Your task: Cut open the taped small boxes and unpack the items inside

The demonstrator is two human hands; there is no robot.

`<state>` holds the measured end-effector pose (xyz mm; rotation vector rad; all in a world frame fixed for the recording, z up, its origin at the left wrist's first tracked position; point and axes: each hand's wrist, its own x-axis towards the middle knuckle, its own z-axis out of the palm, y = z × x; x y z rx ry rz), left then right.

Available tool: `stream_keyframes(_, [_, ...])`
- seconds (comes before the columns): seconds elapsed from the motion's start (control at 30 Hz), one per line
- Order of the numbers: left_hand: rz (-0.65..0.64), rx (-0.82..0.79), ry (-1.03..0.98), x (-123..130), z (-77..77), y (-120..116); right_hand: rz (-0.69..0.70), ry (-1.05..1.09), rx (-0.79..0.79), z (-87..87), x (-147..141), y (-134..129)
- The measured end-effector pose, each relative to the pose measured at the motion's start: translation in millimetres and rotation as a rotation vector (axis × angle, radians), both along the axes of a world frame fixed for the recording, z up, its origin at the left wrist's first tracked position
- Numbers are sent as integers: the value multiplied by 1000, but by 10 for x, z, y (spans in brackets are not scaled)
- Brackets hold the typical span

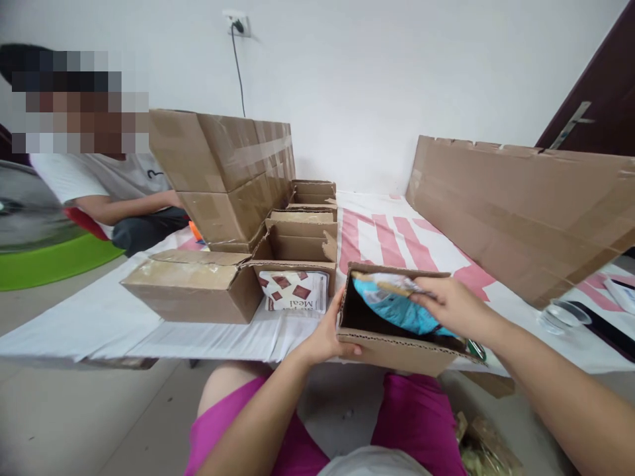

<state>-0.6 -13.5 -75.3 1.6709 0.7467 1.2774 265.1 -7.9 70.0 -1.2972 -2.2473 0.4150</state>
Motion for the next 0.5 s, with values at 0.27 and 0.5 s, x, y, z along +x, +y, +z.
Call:
stream_keyframes(0.27, [-13, -13, 19, -233, 96, -187, -606, 1298, 100, -253, 539, -182])
stream_keyframes(0.5, [373, 2, 189, -1028, 205, -567, -504, 1471, -425, -976, 630, 34])
